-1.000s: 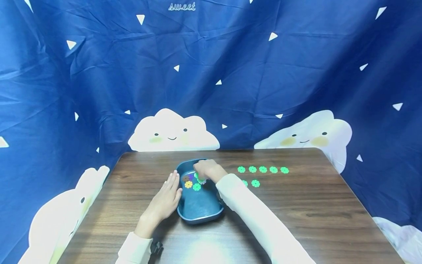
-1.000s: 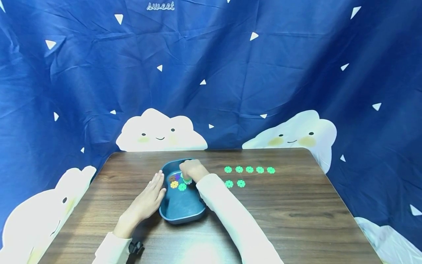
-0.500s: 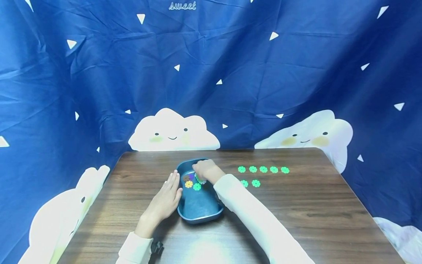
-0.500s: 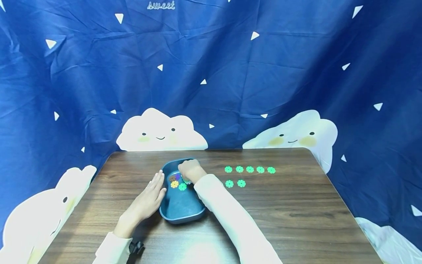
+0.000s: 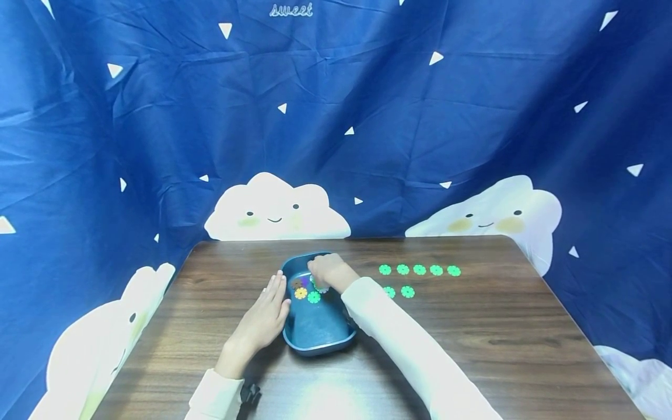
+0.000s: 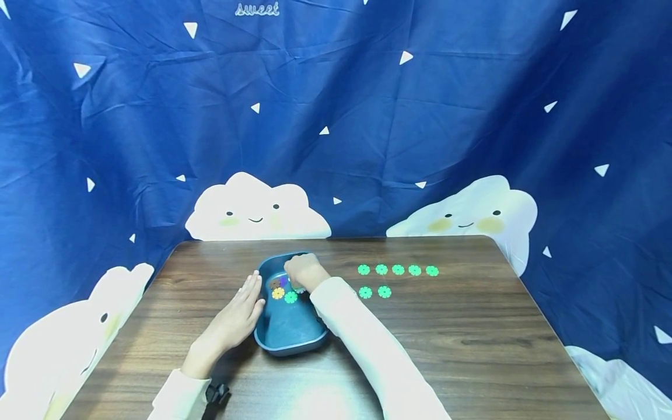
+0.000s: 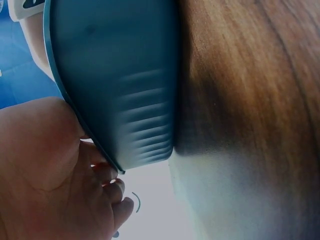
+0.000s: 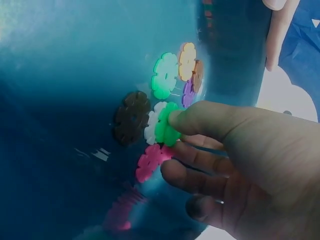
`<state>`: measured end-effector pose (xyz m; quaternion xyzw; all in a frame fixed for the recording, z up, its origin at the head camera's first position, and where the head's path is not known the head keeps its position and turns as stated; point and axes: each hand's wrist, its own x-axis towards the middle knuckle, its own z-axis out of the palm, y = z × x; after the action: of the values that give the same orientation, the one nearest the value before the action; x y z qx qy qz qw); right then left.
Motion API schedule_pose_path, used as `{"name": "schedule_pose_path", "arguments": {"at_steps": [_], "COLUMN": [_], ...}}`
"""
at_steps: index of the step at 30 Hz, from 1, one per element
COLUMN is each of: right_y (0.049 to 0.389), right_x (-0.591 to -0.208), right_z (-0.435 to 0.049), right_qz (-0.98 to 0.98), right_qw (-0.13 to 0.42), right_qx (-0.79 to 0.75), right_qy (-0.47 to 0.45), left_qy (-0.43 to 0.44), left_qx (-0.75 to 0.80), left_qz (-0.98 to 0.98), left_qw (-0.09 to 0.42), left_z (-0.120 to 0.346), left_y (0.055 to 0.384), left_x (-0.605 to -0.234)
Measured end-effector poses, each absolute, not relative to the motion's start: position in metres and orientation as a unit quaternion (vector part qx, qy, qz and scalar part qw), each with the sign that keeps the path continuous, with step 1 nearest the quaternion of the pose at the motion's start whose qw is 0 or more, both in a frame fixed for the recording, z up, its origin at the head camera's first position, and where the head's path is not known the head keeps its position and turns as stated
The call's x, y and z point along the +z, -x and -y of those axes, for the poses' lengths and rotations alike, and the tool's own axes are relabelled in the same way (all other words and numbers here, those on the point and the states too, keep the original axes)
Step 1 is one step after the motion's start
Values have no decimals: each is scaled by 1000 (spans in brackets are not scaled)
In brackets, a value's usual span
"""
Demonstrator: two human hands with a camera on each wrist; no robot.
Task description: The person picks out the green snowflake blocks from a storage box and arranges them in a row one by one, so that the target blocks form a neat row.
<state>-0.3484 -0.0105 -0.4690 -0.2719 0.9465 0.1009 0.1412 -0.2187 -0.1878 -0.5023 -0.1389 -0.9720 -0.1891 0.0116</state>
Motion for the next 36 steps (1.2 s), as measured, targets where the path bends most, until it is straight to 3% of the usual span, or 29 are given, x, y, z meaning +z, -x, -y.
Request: {"name": "schedule_pose_path", "arguments": {"at_steps": [17,36], "right_y": [342,333], "right_x": [-447,-433], "right_z": [-10,-78], "right_qz": [-951,-953], "right_qw": [88,46], "right_qx": [44,-47], "right_qy": [293,297], "left_qy": [142,149], "left_qx": [-184,-162], "left_qz": [973,975], "left_qw": [19,25], "left_z": [186,186], "left_y": [217,218], "left_x": [-499,-499]}}
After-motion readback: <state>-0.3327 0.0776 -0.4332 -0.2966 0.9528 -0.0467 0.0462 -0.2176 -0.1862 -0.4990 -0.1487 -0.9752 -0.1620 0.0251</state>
